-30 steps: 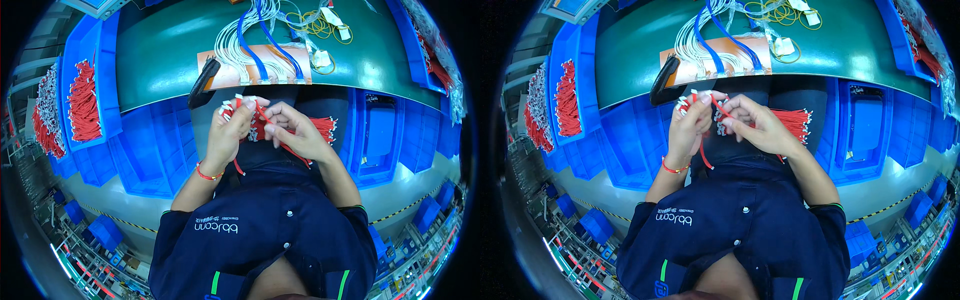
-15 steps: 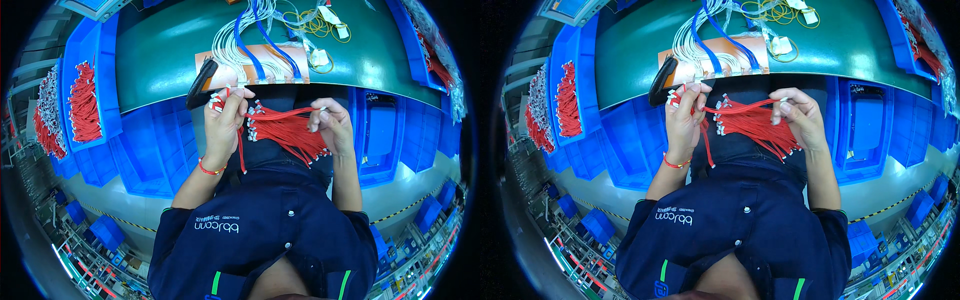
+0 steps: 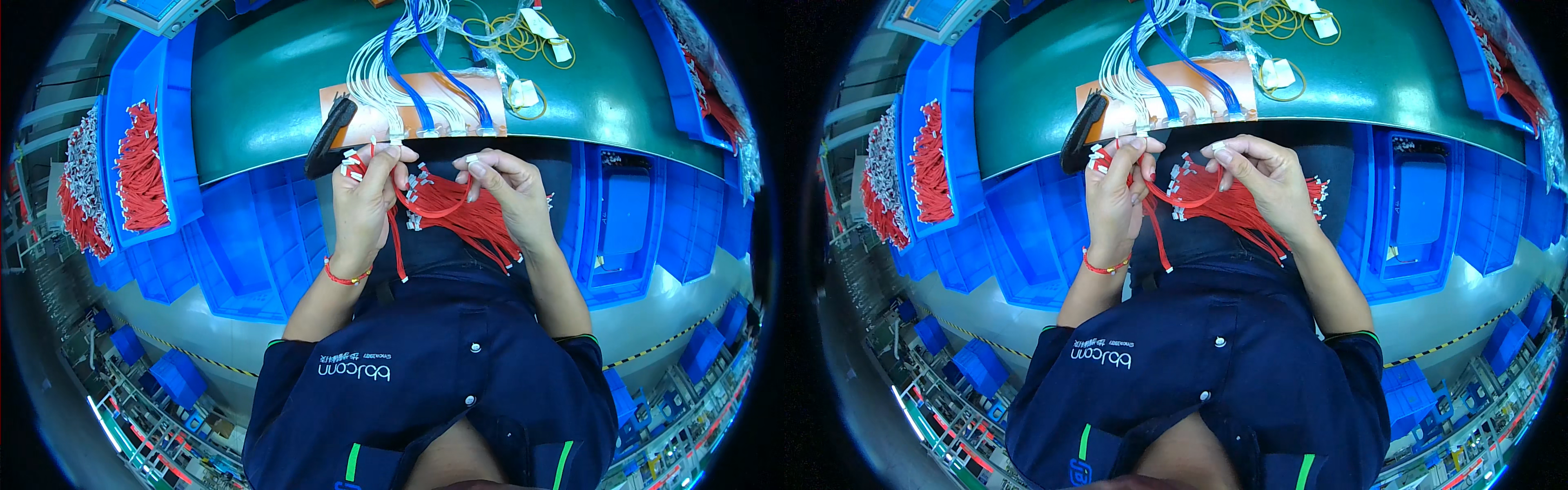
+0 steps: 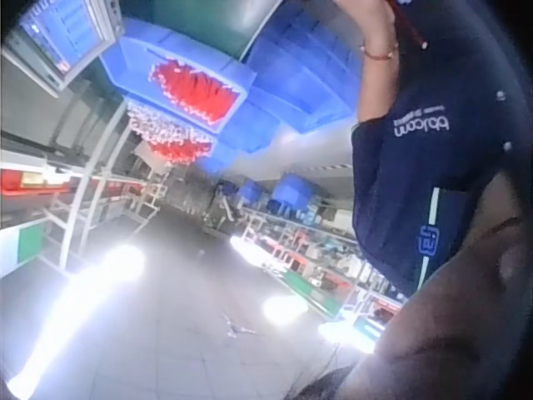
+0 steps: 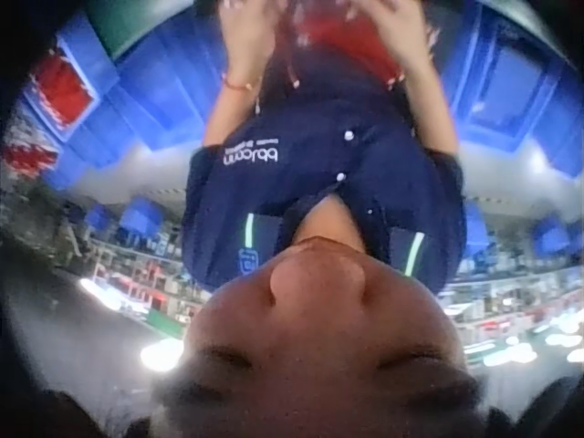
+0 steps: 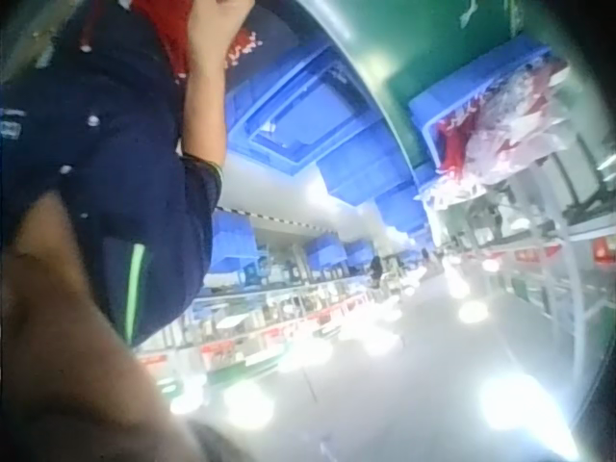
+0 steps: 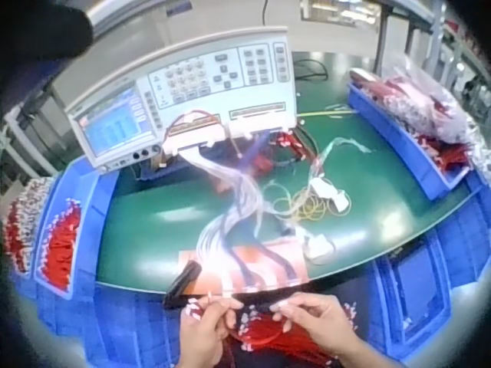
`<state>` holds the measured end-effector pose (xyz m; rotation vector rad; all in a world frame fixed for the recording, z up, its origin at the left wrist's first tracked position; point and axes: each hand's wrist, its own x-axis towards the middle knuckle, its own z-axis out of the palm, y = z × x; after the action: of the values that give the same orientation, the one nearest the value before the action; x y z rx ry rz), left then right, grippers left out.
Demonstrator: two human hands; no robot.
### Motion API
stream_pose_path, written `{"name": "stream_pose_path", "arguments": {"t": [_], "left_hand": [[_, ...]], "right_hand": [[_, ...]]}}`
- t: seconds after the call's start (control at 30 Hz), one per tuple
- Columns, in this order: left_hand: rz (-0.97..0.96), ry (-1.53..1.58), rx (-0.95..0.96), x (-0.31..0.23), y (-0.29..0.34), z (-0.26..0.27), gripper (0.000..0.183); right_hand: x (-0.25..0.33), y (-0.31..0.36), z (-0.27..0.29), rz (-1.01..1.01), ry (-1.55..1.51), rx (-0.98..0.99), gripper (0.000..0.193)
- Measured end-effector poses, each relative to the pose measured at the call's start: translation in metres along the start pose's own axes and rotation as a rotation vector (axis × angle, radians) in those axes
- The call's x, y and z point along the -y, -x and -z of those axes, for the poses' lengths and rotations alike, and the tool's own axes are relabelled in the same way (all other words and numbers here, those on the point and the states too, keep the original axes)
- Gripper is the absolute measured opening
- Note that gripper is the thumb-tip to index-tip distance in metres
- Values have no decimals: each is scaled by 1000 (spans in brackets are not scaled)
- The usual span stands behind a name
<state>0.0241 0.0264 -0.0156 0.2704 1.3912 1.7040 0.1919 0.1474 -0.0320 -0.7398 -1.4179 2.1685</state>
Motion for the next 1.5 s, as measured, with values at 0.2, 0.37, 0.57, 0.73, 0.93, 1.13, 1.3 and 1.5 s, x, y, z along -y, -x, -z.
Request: {"name": "stream_pose_path", "arguments": {"t": [0.2, 0.37, 0.57, 0.73, 0.93, 1.13, 1.3, 1.5], "left_hand": [[12, -7, 5, 2, -1, 0, 25], [-1, -33, -21, 0, -1, -1, 25], [-24, 21, -39, 3, -2, -7, 25], [-7, 60, 11, 3, -1, -6, 26], [82, -267, 168, -19, -1, 17, 31], [47, -706, 250, -32, 6, 36, 32], [-53, -821, 262, -26, 5, 43, 33], [93, -699, 278, -27, 3, 32, 37]], "right_hand": [[-1, 0, 1, -17, -23, 1, 21], [-4, 0, 1, 2, 5, -15, 21], [-6, 0, 1, 39, 9, -63, 19], [0, -3, 2, 36, 25, -212, 19], [2, -6, -3, 51, 30, -258, 22], [1, -4, -9, 61, -24, -300, 22], [2, -3, -13, 40, -67, -319, 21], [1, -5, -10, -53, -278, -306, 21]]}}
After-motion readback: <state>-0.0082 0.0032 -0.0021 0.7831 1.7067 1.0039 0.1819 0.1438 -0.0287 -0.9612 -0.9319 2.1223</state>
